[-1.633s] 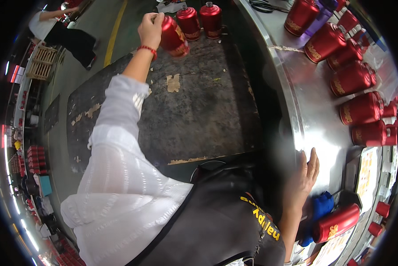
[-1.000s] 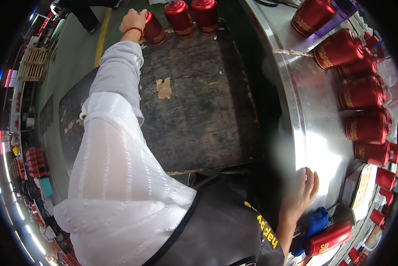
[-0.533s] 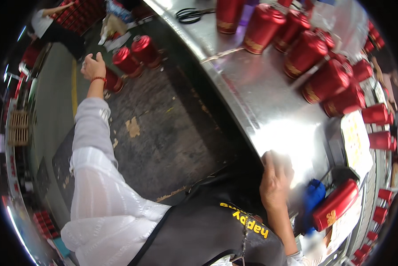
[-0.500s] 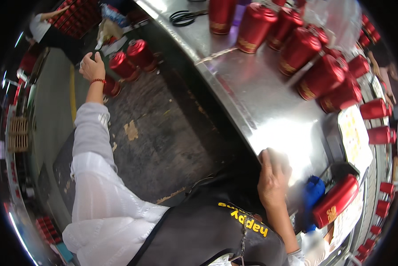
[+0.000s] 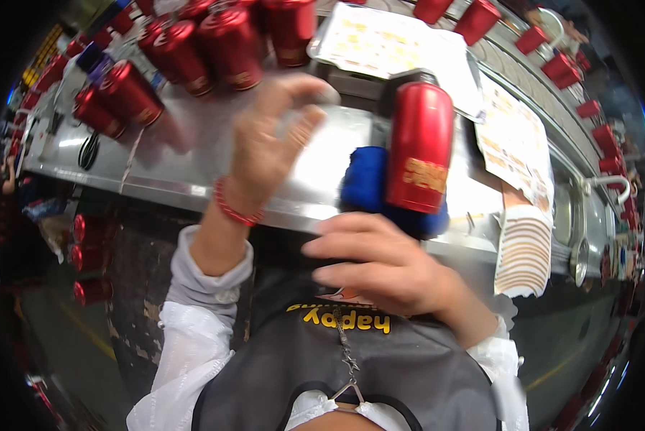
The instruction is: The person applies gold decorative labels to red beverage cans. They peel each label from a backing sheet, position it on the can, and smooth it with a wooden stick and a green squeegee. The person repeats this process for multiple cans on a stainless steel workbench.
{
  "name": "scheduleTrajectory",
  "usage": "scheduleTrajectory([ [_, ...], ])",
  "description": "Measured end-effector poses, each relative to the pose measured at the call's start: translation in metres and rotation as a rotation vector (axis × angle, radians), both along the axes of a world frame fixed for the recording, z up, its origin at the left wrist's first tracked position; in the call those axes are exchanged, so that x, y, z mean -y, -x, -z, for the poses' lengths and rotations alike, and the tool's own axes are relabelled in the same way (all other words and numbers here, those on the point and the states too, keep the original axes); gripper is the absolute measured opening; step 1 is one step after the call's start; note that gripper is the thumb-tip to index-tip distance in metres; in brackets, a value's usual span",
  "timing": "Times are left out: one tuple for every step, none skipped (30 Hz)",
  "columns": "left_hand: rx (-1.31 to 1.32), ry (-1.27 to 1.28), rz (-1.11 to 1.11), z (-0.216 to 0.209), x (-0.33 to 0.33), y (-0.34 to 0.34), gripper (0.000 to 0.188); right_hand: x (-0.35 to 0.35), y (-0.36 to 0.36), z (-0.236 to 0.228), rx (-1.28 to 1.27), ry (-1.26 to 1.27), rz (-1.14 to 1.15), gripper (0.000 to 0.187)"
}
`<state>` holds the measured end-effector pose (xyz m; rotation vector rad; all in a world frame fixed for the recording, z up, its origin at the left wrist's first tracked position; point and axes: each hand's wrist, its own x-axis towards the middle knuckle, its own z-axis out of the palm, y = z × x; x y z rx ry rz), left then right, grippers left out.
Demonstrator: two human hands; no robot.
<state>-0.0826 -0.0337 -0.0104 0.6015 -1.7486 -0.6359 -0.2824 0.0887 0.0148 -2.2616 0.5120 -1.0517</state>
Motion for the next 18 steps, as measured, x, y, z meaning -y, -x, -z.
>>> scheduleTrajectory([
  [0.007,-0.074,0.083,0.008,-0.013,0.024,0.029,-0.007,0.026,-0.004,0.013,0.020,0.075,0.027],
  [0.044,-0.137,0.111,0.018,-0.027,0.040,0.039,-0.018,0.052,-0.003,0.040,0.025,0.221,0.026],
  [0.080,-0.201,0.144,0.027,-0.036,0.053,0.048,-0.029,0.077,0.000,0.067,0.029,0.371,0.026],
  [0.163,-0.117,0.111,0.031,-0.042,0.056,0.060,-0.038,0.092,0.003,0.010,-0.002,0.583,0.026],
  [0.245,-0.030,0.084,0.036,-0.047,0.062,0.072,-0.045,0.106,0.011,-0.049,-0.033,0.798,0.027],
  [0.320,-0.007,0.087,0.040,-0.051,0.065,0.090,-0.046,0.119,0.019,-0.101,-0.105,0.872,0.029],
  [0.388,0.023,0.051,0.040,-0.057,0.070,0.101,-0.045,0.128,0.030,-0.145,-0.179,0.942,0.030],
  [0.442,0.056,0.012,0.042,-0.061,0.076,0.104,-0.042,0.132,0.038,-0.190,-0.204,0.958,0.031],
  [0.496,0.089,-0.026,0.043,-0.065,0.081,0.107,-0.039,0.135,0.048,-0.201,-0.232,0.947,0.031],
  [0.524,0.089,-0.070,0.045,-0.067,0.085,0.108,-0.034,0.137,0.055,-0.195,-0.244,0.933,0.030],
  [0.552,0.090,-0.111,0.047,-0.068,0.089,0.110,-0.030,0.138,0.059,-0.190,-0.257,0.921,0.030],
  [0.580,0.091,-0.149,0.048,-0.068,0.091,0.111,-0.026,0.143,0.062,-0.212,-0.214,0.913,0.030],
  [0.578,0.099,-0.158,0.048,-0.068,0.095,0.111,-0.024,0.150,0.064,-0.241,-0.169,0.916,0.030],
  [0.577,0.108,-0.163,0.047,-0.067,0.096,0.112,-0.021,0.159,0.071,-0.246,-0.105,0.910,0.031],
  [0.575,0.118,-0.165,0.045,-0.066,0.095,0.113,-0.020,0.165,0.072,-0.220,-0.143,0.904,0.033],
  [0.580,0.118,-0.188,0.047,-0.065,0.094,0.115,-0.019,0.173,0.072,-0.257,-0.089,0.887,0.033],
  [0.555,0.097,-0.188,0.050,-0.063,0.094,0.114,-0.020,0.181,0.073,-0.297,-0.039,0.869,0.034],
  [0.550,0.080,-0.175,0.052,-0.065,0.093,0.113,-0.023,0.184,0.071,-0.326,-0.048,0.852,0.034],
])
